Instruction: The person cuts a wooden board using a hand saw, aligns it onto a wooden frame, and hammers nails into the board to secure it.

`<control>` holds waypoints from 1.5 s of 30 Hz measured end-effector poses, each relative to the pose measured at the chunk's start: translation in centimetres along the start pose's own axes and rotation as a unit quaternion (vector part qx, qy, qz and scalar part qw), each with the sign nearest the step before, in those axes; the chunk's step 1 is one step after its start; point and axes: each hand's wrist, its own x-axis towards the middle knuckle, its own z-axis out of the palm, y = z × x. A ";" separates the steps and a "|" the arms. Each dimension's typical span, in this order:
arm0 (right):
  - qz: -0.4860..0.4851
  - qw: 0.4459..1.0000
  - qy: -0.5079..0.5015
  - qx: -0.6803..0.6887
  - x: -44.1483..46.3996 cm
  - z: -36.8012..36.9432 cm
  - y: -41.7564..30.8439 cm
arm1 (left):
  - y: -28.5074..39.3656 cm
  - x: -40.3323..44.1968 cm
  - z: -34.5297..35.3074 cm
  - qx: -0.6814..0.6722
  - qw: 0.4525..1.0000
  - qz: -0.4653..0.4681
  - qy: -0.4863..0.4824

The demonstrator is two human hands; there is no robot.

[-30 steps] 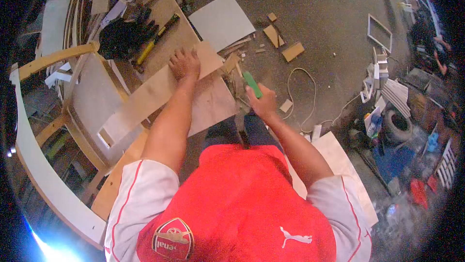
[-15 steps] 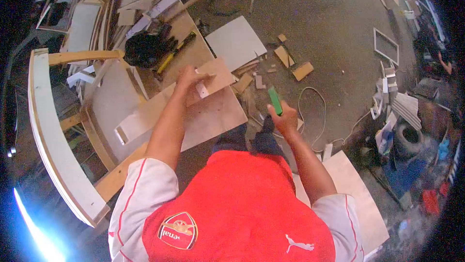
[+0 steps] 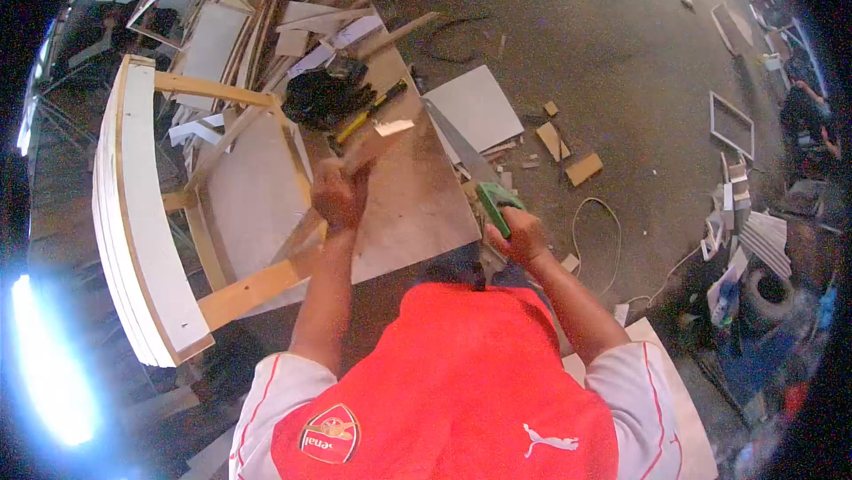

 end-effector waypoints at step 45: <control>-0.346 0.871 -0.278 -0.207 22.1 5.6 -2.0 | 1.2 -7.0 7.2 -0.078 0.839 0.067 -0.535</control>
